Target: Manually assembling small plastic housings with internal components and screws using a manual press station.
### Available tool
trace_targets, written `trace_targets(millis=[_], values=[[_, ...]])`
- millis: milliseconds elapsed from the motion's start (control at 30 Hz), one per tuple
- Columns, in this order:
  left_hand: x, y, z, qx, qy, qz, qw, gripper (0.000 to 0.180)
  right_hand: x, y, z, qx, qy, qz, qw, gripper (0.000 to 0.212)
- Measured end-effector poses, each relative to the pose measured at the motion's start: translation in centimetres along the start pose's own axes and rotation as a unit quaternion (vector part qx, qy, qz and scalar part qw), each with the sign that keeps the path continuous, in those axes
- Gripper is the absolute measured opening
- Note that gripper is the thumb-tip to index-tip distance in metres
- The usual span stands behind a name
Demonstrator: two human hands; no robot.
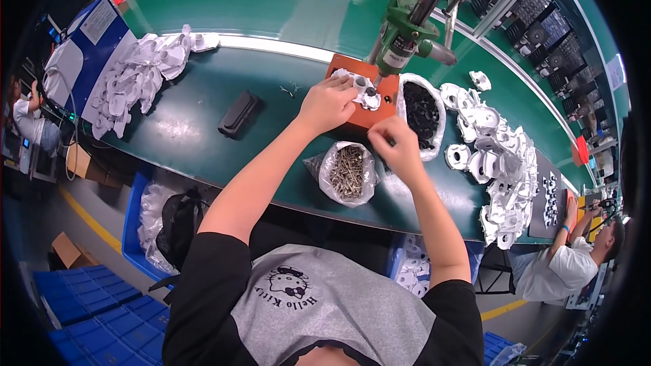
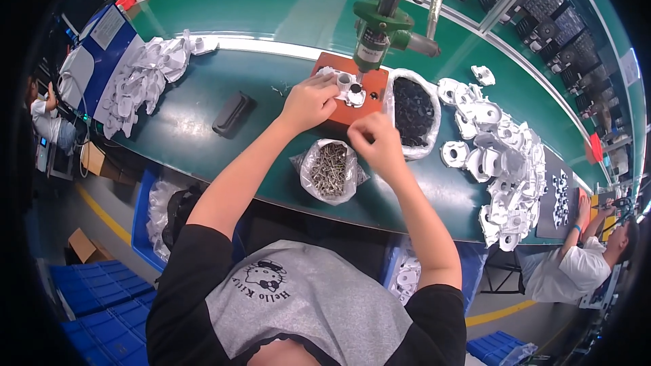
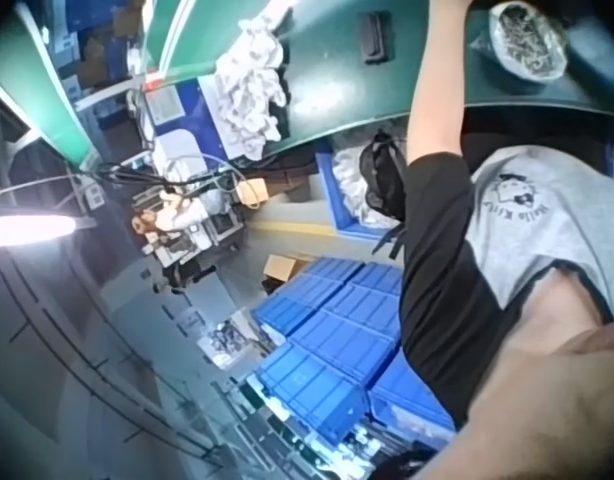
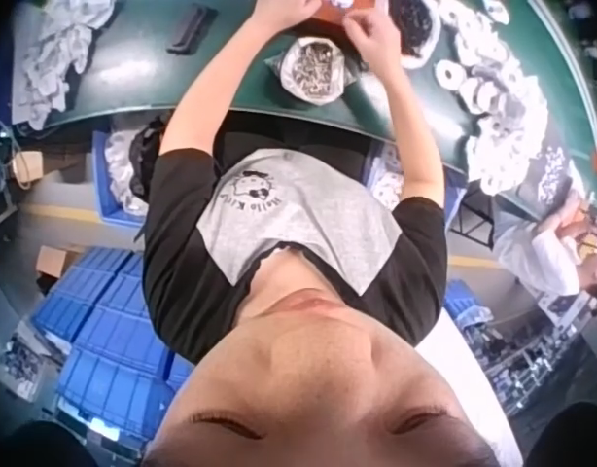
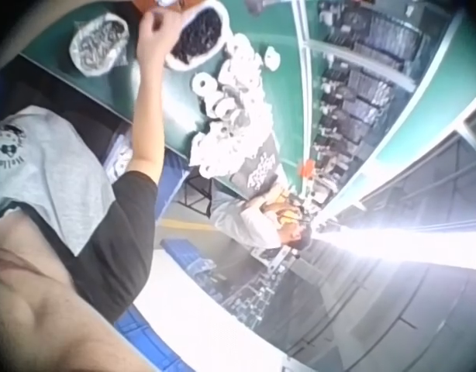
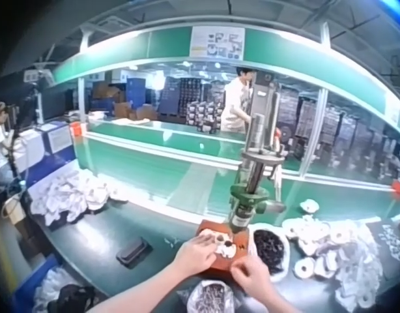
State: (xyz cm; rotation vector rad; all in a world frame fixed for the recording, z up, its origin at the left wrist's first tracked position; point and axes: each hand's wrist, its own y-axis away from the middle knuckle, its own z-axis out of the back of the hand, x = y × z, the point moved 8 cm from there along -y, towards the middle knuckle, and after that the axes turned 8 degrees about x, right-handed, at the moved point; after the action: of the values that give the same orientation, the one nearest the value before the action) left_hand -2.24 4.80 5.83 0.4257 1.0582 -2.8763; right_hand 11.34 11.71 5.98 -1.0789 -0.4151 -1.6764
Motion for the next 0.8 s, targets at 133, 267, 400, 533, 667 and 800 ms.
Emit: trace_targets(millis=[133,267,400,533,667,800], values=[[-0.1,-0.1,0.0,-0.003,0.003,0.002,1.0,0.016,3.2,1.6,-1.9,0.068,0.184,0.144,0.97,0.008],[-0.1,-0.1,0.0,-0.001,0.01,0.011,1.0,0.016,3.1,2.2,-3.1,0.102,0.233,0.176,0.951,0.008],[-0.3,-0.1,0.2,-0.002,0.008,0.009,1.0,0.017,3.0,2.3,-3.3,0.099,0.29,0.164,0.938,0.006],[-0.1,-0.1,0.0,0.002,0.001,0.017,1.0,0.017,2.7,2.1,-3.7,0.114,0.312,0.144,0.932,0.006],[-0.3,-0.2,0.3,-0.017,0.02,0.008,1.0,0.008,2.8,2.1,-3.7,0.135,0.337,0.136,0.922,0.008],[-0.2,-0.2,0.1,-0.004,0.001,0.009,1.0,0.017,2.8,2.1,-4.1,0.152,0.387,0.136,0.899,0.011]])
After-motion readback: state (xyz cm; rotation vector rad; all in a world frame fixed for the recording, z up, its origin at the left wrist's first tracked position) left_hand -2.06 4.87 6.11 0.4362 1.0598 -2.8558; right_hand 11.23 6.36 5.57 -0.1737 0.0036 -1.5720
